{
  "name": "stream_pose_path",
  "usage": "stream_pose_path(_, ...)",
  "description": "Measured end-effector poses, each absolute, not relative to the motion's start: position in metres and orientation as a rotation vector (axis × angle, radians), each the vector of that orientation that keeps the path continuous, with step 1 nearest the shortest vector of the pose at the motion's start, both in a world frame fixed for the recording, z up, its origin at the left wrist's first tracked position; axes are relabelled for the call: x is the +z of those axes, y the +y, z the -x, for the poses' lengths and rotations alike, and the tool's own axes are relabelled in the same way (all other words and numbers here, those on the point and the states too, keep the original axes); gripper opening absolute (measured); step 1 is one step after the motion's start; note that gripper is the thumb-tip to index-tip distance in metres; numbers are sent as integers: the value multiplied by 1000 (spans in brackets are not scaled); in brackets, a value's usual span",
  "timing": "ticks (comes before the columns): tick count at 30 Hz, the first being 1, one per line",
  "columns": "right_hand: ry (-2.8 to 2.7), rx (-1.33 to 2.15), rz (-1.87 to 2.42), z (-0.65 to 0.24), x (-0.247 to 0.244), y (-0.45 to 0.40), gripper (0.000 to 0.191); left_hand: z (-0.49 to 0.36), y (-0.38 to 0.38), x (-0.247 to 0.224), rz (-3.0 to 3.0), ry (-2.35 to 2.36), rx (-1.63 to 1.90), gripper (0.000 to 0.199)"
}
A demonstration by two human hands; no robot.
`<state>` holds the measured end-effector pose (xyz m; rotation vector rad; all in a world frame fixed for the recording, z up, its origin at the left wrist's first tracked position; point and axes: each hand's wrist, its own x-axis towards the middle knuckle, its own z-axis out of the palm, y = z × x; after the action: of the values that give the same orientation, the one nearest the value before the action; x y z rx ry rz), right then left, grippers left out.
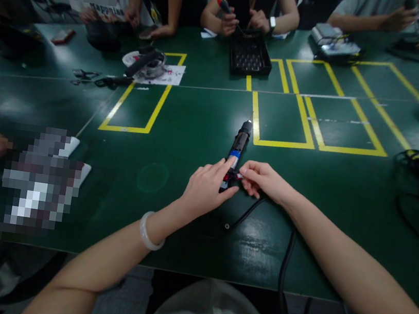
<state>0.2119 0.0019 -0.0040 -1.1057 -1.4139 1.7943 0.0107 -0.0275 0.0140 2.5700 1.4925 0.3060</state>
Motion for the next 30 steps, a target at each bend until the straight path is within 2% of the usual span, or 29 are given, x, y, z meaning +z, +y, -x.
stream_pose_path(5, -1311, 1915, 1061, -215, -4, 4, 41, -9, -26, 12, -2546, 1470, 357, 69)
stream_pose_path(17, -1472, 1976, 861, -221, -2, 4, 33, -7, -27, 15, -2542, 1468, 295, 69)
stream_pose_path(22, -1623, 1881, 862, -222, -2, 4, 28, -8, -26, 14, -2550, 1471, 257, 73)
stream_pose_path(27, -1721, 1738, 937, -222, -7, 6, 33, -8, -26, 14, -2558, 1463, 271, 73)
stream_pose_path(30, -1829, 1636, 992, -222, -8, 6, 25, -7, -26, 14, -2553, 1449, 275, 72)
